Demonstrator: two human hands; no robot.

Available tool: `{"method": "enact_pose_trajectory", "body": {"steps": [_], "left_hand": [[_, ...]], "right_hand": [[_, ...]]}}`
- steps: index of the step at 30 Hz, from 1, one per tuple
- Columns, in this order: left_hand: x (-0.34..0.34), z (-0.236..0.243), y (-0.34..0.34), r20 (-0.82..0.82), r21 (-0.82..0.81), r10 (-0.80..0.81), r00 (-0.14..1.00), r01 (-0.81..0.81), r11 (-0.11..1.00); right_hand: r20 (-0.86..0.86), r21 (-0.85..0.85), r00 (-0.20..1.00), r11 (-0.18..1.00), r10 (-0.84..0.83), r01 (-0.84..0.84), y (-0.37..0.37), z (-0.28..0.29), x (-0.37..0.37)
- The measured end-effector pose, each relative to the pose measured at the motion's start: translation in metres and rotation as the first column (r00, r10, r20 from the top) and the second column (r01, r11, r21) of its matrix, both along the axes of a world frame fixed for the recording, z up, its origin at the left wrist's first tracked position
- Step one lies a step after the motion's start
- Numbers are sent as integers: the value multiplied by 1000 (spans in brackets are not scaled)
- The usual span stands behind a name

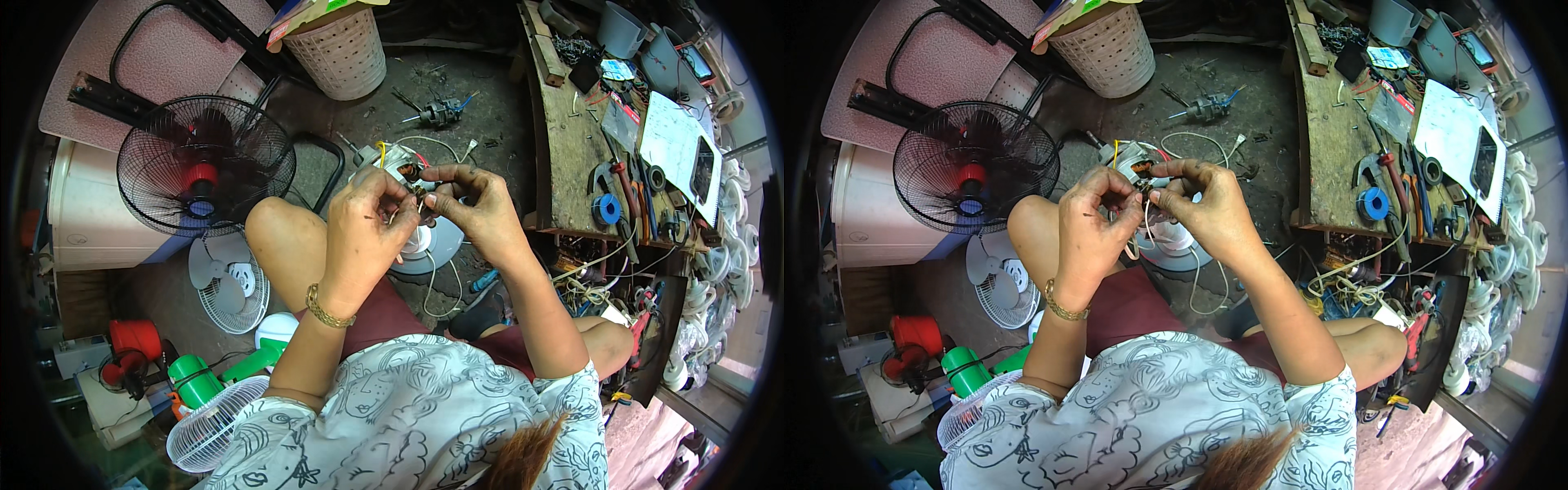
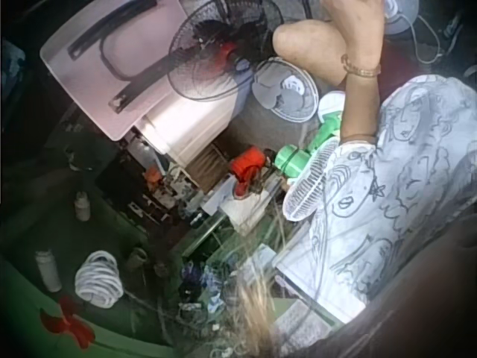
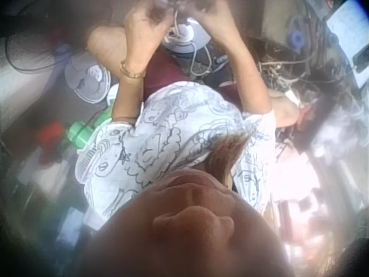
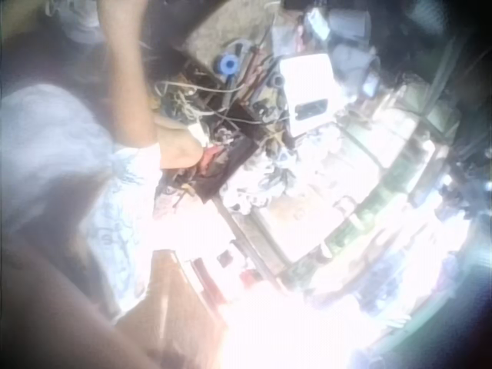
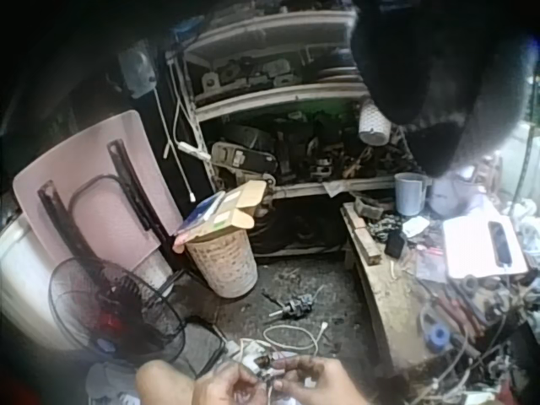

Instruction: The person repairs an electric fan motor by hand and with a soldering iron, twisting wires together, applying solder to the connections, and cutting wire with pliers.

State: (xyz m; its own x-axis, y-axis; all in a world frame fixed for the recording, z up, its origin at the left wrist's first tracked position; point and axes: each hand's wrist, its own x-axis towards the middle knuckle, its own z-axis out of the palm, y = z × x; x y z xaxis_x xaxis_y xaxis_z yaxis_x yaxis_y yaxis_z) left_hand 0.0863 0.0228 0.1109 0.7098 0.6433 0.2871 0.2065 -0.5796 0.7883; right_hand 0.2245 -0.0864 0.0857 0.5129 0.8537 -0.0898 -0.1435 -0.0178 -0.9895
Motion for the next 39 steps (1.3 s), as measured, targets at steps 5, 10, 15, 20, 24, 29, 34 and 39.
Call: {"method": "enact_pose_trajectory", "body": {"steps": [5,10,15,20,24,29,34,39], "left_hand": [[-2,-1,3,20,-4,-13,1000,13,1000],[-5,3,3,12,2,-36,999,36,999],[-6,4,4,27,8,-50,998,49,999],[-6,3,4,51,3,-68,996,68,998],[-7,5,4,22,6,-63,998,63,998],[-7,5,4,12,9,-59,998,59,998],[-5,3,5,34,4,-54,998,54,999],[-5,2,5,31,15,-57,998,56,998]], "right_hand": [[73,-14,997,1000,5,-4,-2,2,0],[101,-17,995,1000,-3,5,-2,3,-4],[128,-2,992,1000,-1,1,-3,5,-5],[145,-4,989,1000,-1,1,-4,5,-6],[169,-5,986,1000,4,-3,-5,5,-6],[233,14,972,1000,8,-12,-5,5,-5],[113,30,994,999,14,-18,-4,6,-2],[99,10,995,999,31,-32,1,5,1]]}}
